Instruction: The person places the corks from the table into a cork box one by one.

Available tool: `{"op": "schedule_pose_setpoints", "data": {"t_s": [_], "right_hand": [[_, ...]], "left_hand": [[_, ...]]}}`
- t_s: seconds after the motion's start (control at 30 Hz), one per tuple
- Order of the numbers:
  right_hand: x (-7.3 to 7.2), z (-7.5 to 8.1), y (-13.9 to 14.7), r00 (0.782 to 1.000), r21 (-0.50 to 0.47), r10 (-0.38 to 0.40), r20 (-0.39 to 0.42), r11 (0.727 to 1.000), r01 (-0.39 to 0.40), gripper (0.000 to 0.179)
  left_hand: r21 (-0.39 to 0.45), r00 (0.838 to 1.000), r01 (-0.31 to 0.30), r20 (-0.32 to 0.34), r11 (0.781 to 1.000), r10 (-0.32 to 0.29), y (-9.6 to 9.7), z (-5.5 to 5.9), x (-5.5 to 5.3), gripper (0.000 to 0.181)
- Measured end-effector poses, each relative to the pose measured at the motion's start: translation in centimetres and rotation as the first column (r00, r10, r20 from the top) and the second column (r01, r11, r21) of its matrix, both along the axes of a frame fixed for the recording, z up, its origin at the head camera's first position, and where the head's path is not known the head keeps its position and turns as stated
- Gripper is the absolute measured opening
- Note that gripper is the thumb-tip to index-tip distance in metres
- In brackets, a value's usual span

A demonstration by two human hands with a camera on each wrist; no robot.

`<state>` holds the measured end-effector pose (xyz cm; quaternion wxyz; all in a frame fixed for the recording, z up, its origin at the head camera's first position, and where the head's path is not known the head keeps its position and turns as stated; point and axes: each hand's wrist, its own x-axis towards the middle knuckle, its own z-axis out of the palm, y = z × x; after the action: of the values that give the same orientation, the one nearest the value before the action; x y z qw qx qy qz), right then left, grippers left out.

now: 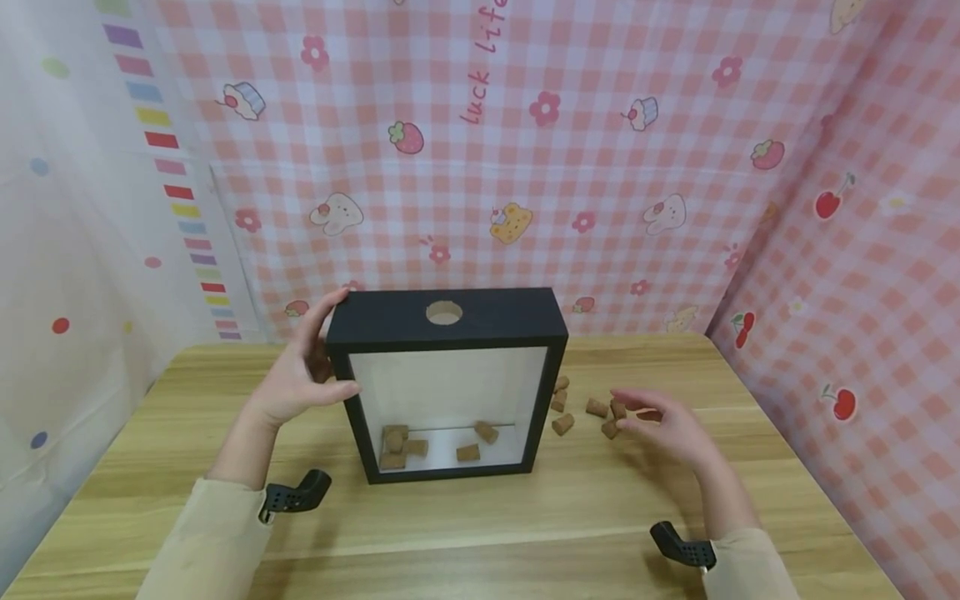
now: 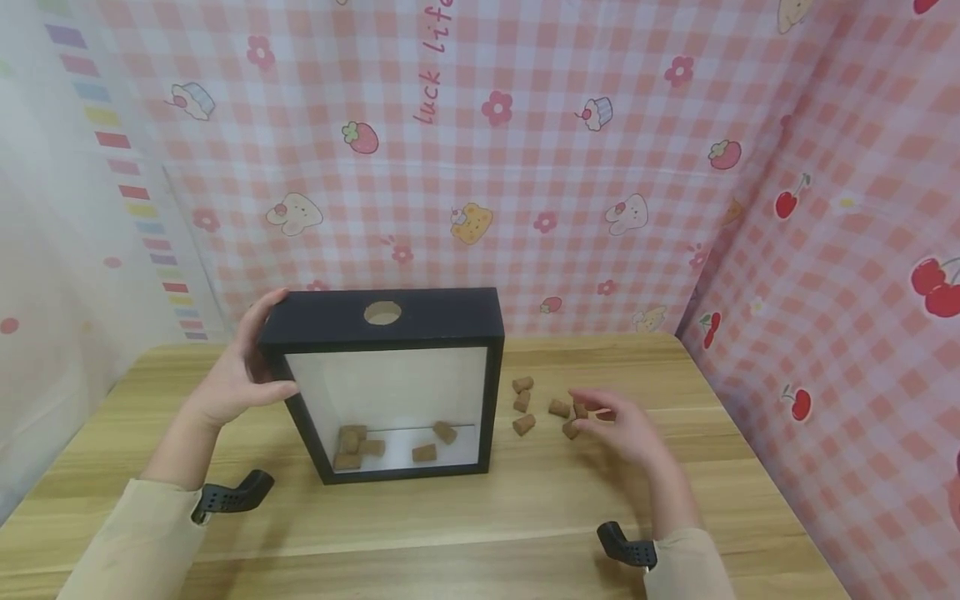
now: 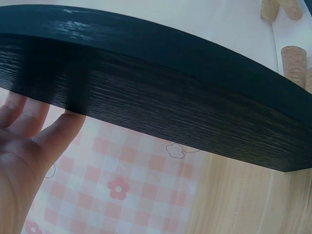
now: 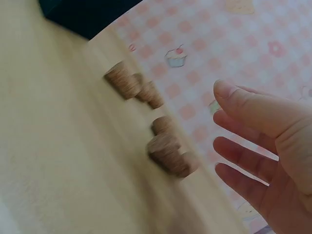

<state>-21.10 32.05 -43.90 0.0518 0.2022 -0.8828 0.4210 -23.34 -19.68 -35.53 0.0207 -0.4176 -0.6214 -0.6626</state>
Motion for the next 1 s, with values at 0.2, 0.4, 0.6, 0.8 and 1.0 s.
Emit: {"op": "schedule_pose_setpoints", "data": {"t_s": [0.2, 0.4, 0.6, 0.8, 1.0], "right_hand": [[-0.1, -1.5, 0.2, 0.998, 0.015, 0.044, -0.044, 0.999, -0.043, 0.038], [-0.1, -2.4, 0.4, 0.999, 0.029, 0.03, -0.024, 0.999, -0.03, 0.037], [-0.2, -3.2, 0.4, 0.999, 0.092, 0.008, -0.045, 0.996, -0.004, 0.036], [-0.1, -3.6, 0.2, 0.994, 0.136, -0.024, -0.106, 0.99, 0.038, 0.032], [0.0, -4.0, 0.2, 0.994, 0.122, -0.069, -0.087, 0.989, 0.079, 0.031]], "left_hand": [[0.013, 1.0, 0.011, -0.023, 1.0, -0.011, 0.1, 0.1, 0.1, 0.106], [0.01, 1.0, 0.008, -0.028, 1.0, -0.008, 0.1, 0.1, 0.1, 0.106], [-0.008, 1.0, -0.013, -0.004, 1.0, 0.013, 0.0, 0.0, 0.1, 0.105], [-0.016, 1.0, -0.026, 0.017, 1.0, 0.027, -0.1, 0.1, 0.2, 0.105], [0.004, 1.0, -0.005, 0.005, 1.0, 0.005, -0.1, 0.0, 0.1, 0.105]]}}
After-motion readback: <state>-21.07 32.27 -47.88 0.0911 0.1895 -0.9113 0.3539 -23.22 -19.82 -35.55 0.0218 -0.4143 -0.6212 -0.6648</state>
